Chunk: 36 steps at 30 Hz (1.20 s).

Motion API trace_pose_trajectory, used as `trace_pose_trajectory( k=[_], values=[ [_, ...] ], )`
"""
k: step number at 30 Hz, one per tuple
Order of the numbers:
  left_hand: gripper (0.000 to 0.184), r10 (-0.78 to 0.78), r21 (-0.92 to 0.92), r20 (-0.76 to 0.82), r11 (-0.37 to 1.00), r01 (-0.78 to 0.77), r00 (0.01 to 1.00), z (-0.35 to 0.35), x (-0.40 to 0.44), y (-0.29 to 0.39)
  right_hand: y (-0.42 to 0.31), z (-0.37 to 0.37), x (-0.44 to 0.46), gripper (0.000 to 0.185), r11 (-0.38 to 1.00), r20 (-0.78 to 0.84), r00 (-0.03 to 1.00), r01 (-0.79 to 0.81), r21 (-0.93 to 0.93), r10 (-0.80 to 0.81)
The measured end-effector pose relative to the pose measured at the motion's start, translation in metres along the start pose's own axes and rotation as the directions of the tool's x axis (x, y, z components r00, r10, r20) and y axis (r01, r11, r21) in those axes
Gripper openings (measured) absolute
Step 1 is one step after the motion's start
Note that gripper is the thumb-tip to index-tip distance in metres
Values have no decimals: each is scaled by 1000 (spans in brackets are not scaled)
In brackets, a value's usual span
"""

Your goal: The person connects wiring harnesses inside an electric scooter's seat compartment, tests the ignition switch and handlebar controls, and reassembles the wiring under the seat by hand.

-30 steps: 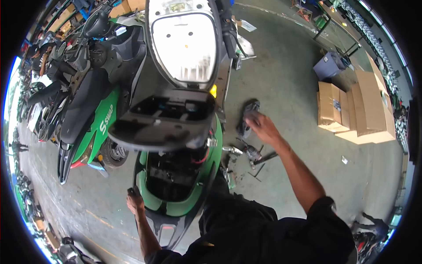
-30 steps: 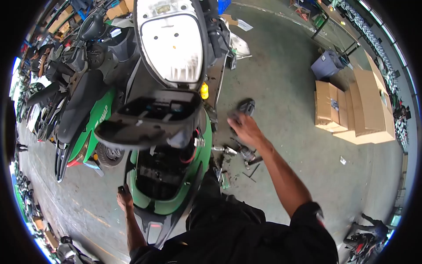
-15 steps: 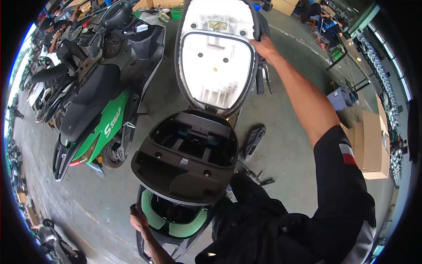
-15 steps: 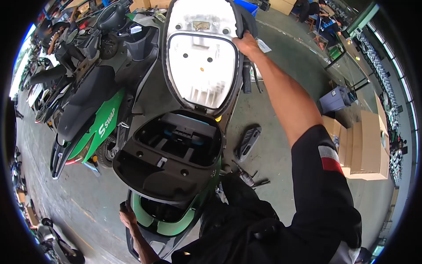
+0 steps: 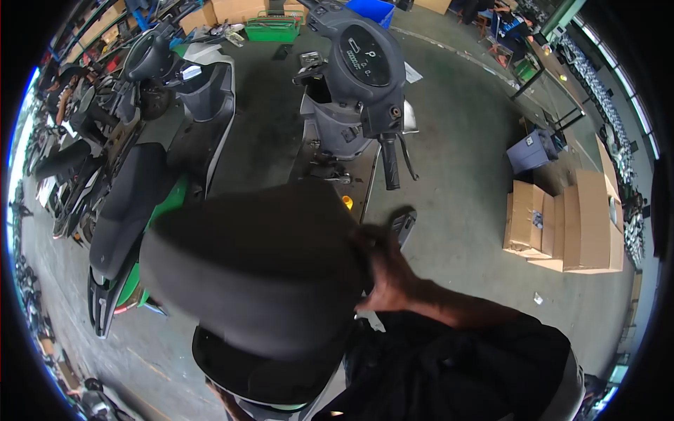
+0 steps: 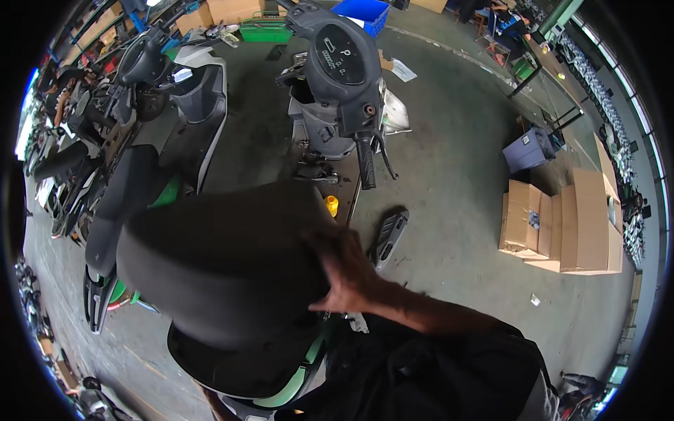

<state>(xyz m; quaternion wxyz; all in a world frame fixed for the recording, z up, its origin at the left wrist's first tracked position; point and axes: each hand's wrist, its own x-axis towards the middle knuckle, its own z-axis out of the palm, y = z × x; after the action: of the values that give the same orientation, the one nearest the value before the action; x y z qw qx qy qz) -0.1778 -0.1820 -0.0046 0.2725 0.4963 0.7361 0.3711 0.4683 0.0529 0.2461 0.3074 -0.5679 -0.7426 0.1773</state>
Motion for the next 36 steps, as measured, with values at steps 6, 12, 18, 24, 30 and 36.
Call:
trace_pose_trajectory(
  k=[6, 12, 18, 24, 30, 36],
  values=[
    [105, -280, -923, 64, 347, 163, 958, 1, 81, 331, 48, 2, -4, 106, 909, 156, 922, 301, 288, -355],
    [94, -118, -305, 269, 931, 201, 956, 47, 82, 423, 148, 28, 70, 97, 893, -390, 881, -380, -241, 269],
    [90, -76, -463, 216, 870, 170, 973, 52, 73, 413, 197, 26, 89, 103, 722, -204, 770, -638, -268, 605],
    [77, -39, -352, 107, 933, 74, 994, 52, 67, 403, 244, -38, 93, 85, 728, -100, 828, -537, -426, 552],
    [90, 30, -275, 289, 960, 53, 957, 60, 64, 453, 287, -139, 153, 72, 635, -110, 824, -506, -584, 555],
    [88, -132, -279, 87, 948, 151, 987, 92, 55, 478, 325, -193, 225, 76, 654, -98, 869, -435, -619, 485]
  ],
)
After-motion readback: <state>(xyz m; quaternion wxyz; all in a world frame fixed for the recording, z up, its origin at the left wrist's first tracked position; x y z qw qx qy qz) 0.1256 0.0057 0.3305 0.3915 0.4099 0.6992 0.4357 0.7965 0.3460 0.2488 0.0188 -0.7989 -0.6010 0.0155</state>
